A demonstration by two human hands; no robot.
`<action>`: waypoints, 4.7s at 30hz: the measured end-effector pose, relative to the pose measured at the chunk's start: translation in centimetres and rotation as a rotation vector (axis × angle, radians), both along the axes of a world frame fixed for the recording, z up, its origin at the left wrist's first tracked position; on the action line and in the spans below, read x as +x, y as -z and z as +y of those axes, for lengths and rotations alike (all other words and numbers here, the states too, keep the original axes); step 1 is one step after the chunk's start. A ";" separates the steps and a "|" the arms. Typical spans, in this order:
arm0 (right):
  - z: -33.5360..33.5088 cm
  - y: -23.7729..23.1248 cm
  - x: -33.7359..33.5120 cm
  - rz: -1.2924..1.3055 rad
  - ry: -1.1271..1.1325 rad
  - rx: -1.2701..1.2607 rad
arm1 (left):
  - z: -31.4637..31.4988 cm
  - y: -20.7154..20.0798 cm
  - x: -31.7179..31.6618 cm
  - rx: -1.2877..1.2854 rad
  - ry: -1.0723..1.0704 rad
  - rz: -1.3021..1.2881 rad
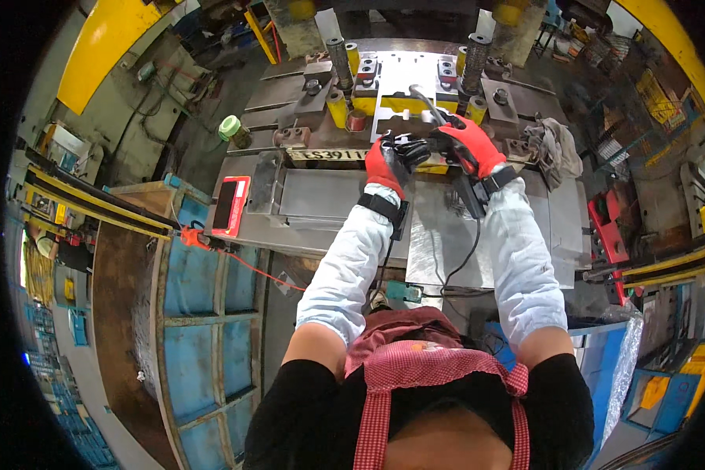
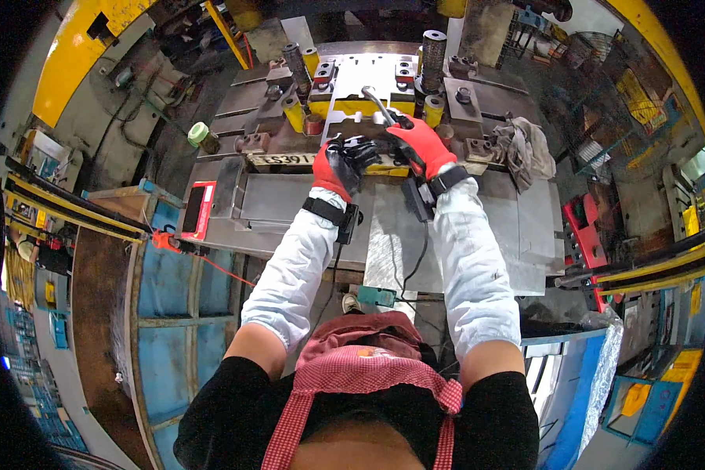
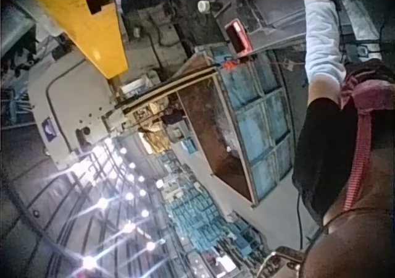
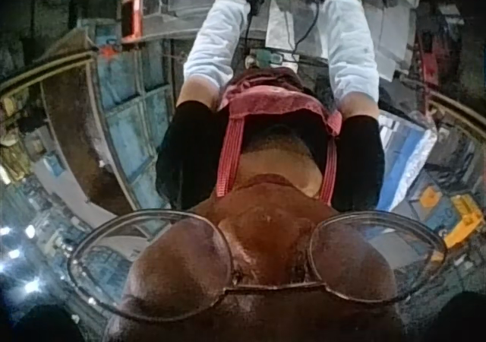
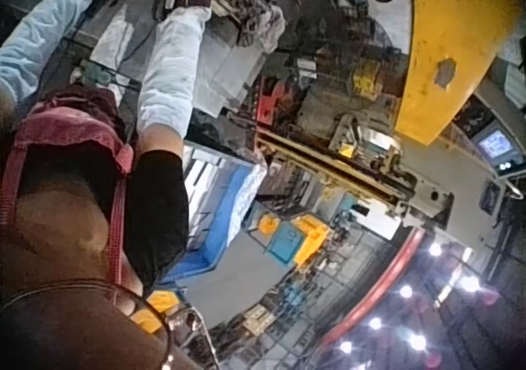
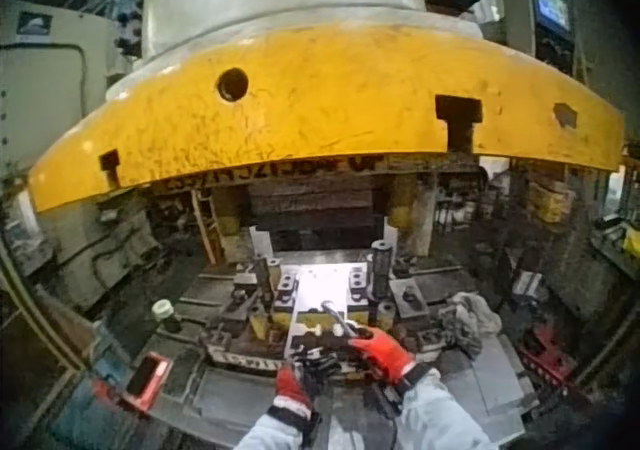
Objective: Operating an industrial press machine to stamp metal sheets.
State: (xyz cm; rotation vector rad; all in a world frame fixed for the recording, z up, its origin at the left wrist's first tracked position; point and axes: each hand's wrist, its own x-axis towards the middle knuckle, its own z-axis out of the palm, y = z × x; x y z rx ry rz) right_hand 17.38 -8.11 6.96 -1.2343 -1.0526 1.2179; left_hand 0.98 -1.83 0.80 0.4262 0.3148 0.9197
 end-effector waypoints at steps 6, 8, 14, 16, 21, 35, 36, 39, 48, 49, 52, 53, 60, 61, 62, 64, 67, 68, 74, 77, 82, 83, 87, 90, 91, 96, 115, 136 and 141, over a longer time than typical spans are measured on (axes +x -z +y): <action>-10.0 1.2 -0.7 0.096 0.324 0.260 | -0.3 -0.9 -0.1 0.008 0.018 0.037; -13.8 3.4 0.2 0.138 0.396 0.167 | -0.3 -0.9 0.0 -0.003 -0.003 0.045; -22.5 12.9 2.5 0.106 0.662 -0.152 | 0.2 -0.3 0.4 -0.093 0.003 0.022; -24.1 15.3 3.1 0.186 0.687 -0.182 | 0.3 0.0 0.5 -0.100 -0.015 0.010; -25.6 18.3 4.0 0.619 0.618 -0.046 | 0.6 0.6 1.0 -0.095 -0.055 0.069; -26.1 19.7 5.3 0.611 0.638 -0.119 | -0.2 -0.4 1.1 -0.087 -0.127 0.174; -26.2 19.8 5.4 0.608 0.615 -0.126 | -0.2 -0.5 1.2 -0.105 -0.145 0.149; -26.1 20.2 5.8 0.602 0.582 -0.147 | -0.2 -0.6 1.2 -0.080 -0.164 0.140; -26.4 20.8 6.1 0.571 0.600 -0.144 | 0.3 -0.7 1.0 -0.127 -0.134 0.125; -26.4 20.7 6.0 0.552 0.618 -0.150 | 0.3 -0.7 1.0 -0.131 -0.118 0.116; -26.3 20.5 5.9 0.542 0.629 -0.141 | 0.3 -0.7 1.0 -0.137 -0.106 0.116; -26.3 20.5 5.9 0.534 0.627 -0.143 | 0.2 -0.7 1.0 -0.137 -0.109 0.121; -26.0 21.3 6.3 0.666 0.597 -0.126 | 0.0 -1.0 0.8 -0.151 -0.079 0.107; -26.0 21.3 6.3 0.725 0.581 -0.109 | 0.1 -0.9 0.8 -0.117 -0.065 0.087; -26.0 21.2 6.2 0.726 0.582 -0.094 | 0.2 -0.7 0.8 -0.119 -0.063 0.085; -26.1 20.9 6.0 0.727 0.581 -0.063 | 0.6 0.0 0.9 -0.119 -0.072 0.107; -26.2 20.3 5.6 0.695 0.538 -0.054 | 1.9 1.9 1.1 -0.077 -0.083 0.082; -26.2 20.1 5.5 0.717 0.513 -0.041 | 2.4 2.6 1.0 -0.058 -0.027 0.049; -26.3 20.3 5.9 0.769 0.473 -0.034 | 3.6 3.4 0.4 1.141 -0.116 0.573; -26.3 20.9 6.2 0.674 0.544 -0.102 | 2.0 1.4 0.7 -0.099 0.059 -0.042; -26.2 21.0 6.3 0.722 0.525 -0.096 | 0.0 -1.4 0.6 -0.097 -0.060 0.175; -26.2 21.1 6.3 0.726 0.534 -0.110 | -0.2 -1.4 0.5 -0.077 -0.064 0.163; -26.2 21.1 6.3 0.660 0.571 -0.087 | -0.4 -1.2 0.1 -0.106 -0.088 0.125; -26.4 20.8 6.0 0.654 0.542 -0.078 | -0.6 -1.3 -0.1 -0.069 -0.037 0.139; -26.6 20.3 5.8 0.608 0.513 -0.058 | -0.6 -1.5 -0.2 -0.065 -0.003 0.150; -26.6 14.7 2.3 0.281 0.576 0.109 | -0.1 -2.4 -1.9 0.047 0.184 0.303; 0.0 -1.9 0.8 -0.633 0.067 0.577 | 0.6 3.2 -5.6 0.338 0.148 0.027; -24.9 21.9 10.6 -0.507 0.206 -0.023 | -29.7 5.0 -42.2 0.946 -0.494 1.732; -24.5 19.6 8.9 0.008 0.278 -0.348 | -35.8 3.0 -56.0 -0.120 -0.844 0.476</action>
